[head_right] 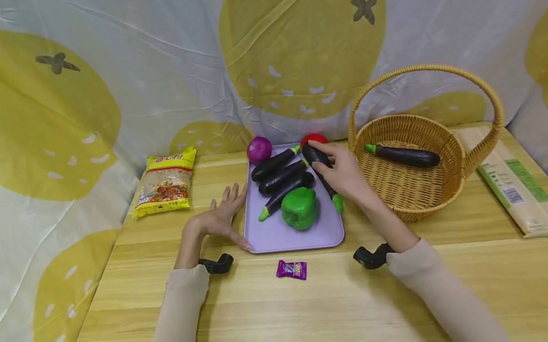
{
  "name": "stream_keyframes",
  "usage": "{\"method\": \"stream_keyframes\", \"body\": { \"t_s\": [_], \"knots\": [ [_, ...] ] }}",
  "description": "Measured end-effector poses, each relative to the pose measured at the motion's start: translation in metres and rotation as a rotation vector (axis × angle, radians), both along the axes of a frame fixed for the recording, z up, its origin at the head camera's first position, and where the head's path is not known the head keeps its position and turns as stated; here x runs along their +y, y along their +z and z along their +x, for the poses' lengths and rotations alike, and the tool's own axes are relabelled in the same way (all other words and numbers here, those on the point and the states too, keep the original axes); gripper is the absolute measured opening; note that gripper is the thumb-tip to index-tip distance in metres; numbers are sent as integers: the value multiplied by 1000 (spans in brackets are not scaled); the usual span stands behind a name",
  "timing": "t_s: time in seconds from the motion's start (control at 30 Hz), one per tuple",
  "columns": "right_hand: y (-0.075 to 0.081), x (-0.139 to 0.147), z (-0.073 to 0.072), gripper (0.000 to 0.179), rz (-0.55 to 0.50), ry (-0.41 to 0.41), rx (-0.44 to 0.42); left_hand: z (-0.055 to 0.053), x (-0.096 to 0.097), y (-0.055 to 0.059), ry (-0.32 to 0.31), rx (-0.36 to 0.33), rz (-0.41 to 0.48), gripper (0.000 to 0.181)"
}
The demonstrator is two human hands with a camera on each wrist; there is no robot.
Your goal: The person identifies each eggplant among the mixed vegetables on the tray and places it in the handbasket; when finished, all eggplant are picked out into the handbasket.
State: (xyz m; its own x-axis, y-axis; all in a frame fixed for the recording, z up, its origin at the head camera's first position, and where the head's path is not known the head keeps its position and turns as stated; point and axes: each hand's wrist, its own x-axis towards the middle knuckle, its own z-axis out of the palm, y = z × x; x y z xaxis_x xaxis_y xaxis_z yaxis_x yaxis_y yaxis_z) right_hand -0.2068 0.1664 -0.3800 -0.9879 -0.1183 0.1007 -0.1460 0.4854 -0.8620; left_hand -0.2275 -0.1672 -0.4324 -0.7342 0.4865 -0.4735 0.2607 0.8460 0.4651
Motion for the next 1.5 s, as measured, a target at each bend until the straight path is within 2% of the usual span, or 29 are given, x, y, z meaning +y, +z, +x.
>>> {"method": "stream_keyframes", "body": {
  "t_s": [0.17, 0.33, 0.5, 0.7, 0.83, 1.0, 1.23, 1.5],
  "knots": [
    [27, 22, -1, 52, -82, 10, -85, 0, 0, 1, 2, -5, 5, 154],
    [48, 51, -8, 54, -96, 32, -168, 0, 0, 1, 2, -5, 5, 154],
    [62, 83, -11, 55, -28, 126, -201, 0, 0, 0, -6, 0, 0, 154],
    [68, 120, -14, 54, 164, 274, -174, -1, -1, -1, -5, 4, 8, 154],
    [63, 146, -22, 51, 317, 356, -192, -1, -1, -1, -5, 2, 6, 154],
    [42, 170, -33, 52, 326, 427, -264, -1, -1, -1, -2, -3, 4, 154],
    [10, 176, -51, 53, 284, 391, -276, 1, -2, -1, 2, -7, 2, 154],
    [4, 171, -63, 49, 393, 355, -229, 0, -1, 1, -5, -2, 2, 154]
  ]
}}
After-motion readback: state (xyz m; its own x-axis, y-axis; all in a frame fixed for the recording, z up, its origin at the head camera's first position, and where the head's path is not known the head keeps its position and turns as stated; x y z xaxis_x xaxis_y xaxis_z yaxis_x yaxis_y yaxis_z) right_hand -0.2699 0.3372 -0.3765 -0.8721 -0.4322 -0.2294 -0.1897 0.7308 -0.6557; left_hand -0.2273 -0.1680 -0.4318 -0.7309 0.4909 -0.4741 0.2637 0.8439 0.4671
